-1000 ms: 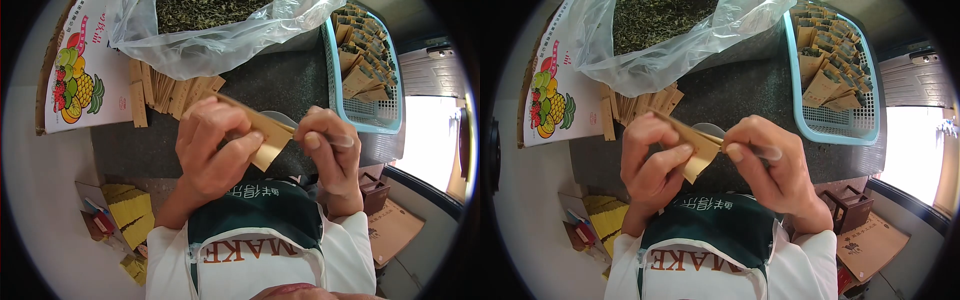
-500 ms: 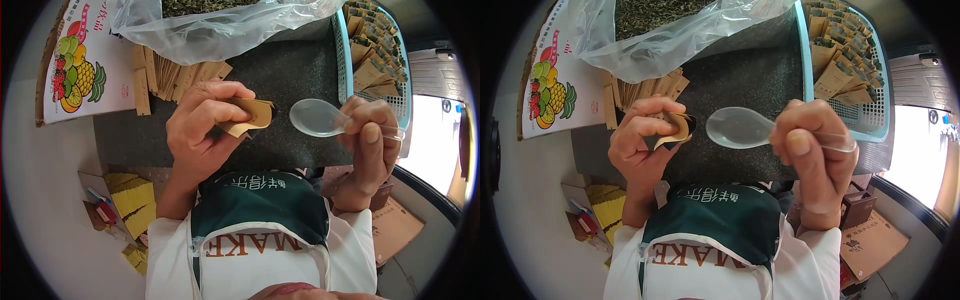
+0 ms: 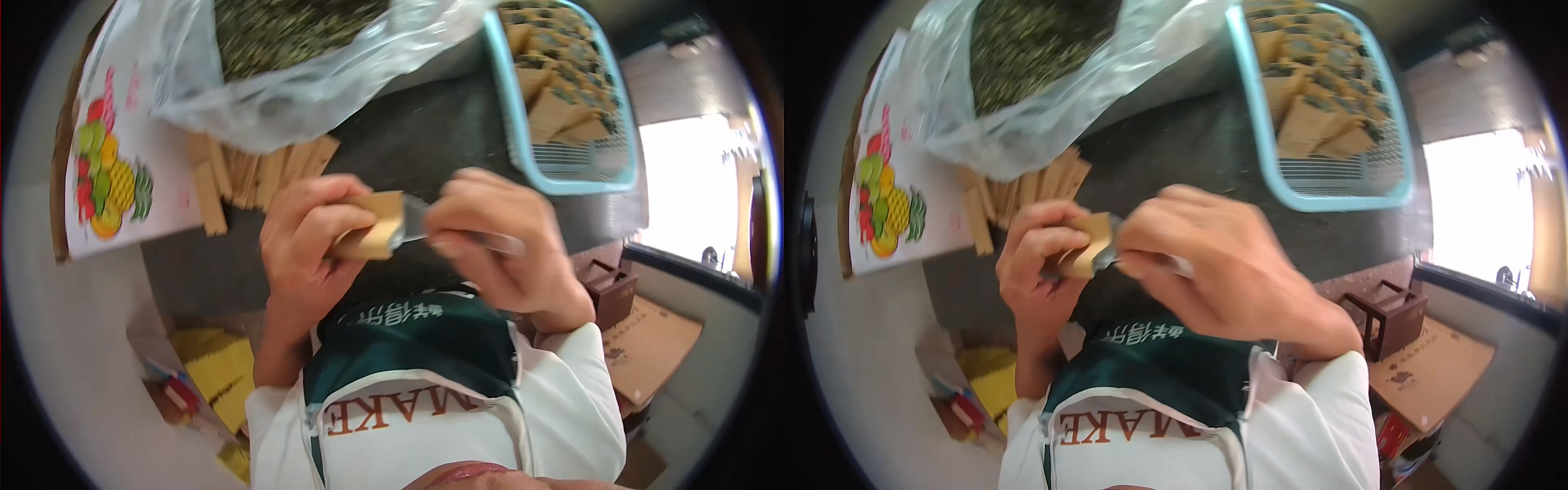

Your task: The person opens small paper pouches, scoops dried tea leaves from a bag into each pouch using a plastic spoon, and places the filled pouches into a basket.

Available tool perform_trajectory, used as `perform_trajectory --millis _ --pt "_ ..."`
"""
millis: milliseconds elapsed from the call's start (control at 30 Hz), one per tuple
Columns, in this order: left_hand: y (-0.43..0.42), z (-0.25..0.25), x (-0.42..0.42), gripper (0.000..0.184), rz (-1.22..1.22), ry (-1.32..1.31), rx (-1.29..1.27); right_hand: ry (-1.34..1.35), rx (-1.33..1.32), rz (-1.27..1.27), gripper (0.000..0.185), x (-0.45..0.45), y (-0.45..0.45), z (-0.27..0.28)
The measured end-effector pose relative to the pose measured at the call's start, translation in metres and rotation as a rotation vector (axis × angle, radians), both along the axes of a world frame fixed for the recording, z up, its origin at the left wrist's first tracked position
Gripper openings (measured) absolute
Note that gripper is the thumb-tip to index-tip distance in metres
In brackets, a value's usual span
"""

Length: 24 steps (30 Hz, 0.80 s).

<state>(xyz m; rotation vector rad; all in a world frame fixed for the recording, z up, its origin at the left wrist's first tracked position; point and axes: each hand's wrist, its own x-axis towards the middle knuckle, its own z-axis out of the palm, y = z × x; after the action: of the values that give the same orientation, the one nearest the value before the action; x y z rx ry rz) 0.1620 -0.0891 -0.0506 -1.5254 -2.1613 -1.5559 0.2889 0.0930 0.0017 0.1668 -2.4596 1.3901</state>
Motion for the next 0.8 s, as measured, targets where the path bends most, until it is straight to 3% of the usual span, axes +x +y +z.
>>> perform_trajectory --millis 100,167,333,400,500,533,600,667,800 --pt "0.006 -0.007 0.005 0.042 -0.057 0.008 -0.015 -0.123 -0.295 -0.005 0.008 -0.003 -0.005 -0.019" --pt "0.009 -0.012 0.010 0.056 -0.108 0.023 -0.060 -0.298 -0.851 0.029 0.018 -0.004 -0.015 -0.029" --pt "0.000 -0.007 0.017 0.067 -0.124 -0.296 -0.145 -0.301 -1.021 0.020 0.020 -0.006 -0.015 -0.057" --pt "-0.002 -0.005 0.013 0.069 -0.152 -0.303 -0.157 -0.262 -0.925 -0.028 0.018 -0.004 -0.018 -0.054" --pt "0.003 -0.003 0.012 0.074 -0.048 -0.076 -0.221 0.156 -0.222 -0.269 0.014 -0.005 -0.028 -0.053" --pt "0.005 -0.002 0.013 0.074 -0.059 -0.071 -0.215 0.223 -0.137 -0.272 0.020 -0.004 -0.028 -0.049" --pt "0.010 0.002 0.015 0.078 -0.086 0.090 -0.209 0.250 -0.178 -0.290 0.018 -0.011 -0.028 -0.055" --pt "0.009 0.000 0.013 0.078 -0.081 0.078 -0.201 0.273 -0.219 -0.301 0.016 -0.013 -0.026 -0.058" --pt "0.003 -0.003 0.013 0.078 -0.022 0.138 -0.228 0.076 -0.398 -0.220 0.013 -0.013 -0.022 -0.059"
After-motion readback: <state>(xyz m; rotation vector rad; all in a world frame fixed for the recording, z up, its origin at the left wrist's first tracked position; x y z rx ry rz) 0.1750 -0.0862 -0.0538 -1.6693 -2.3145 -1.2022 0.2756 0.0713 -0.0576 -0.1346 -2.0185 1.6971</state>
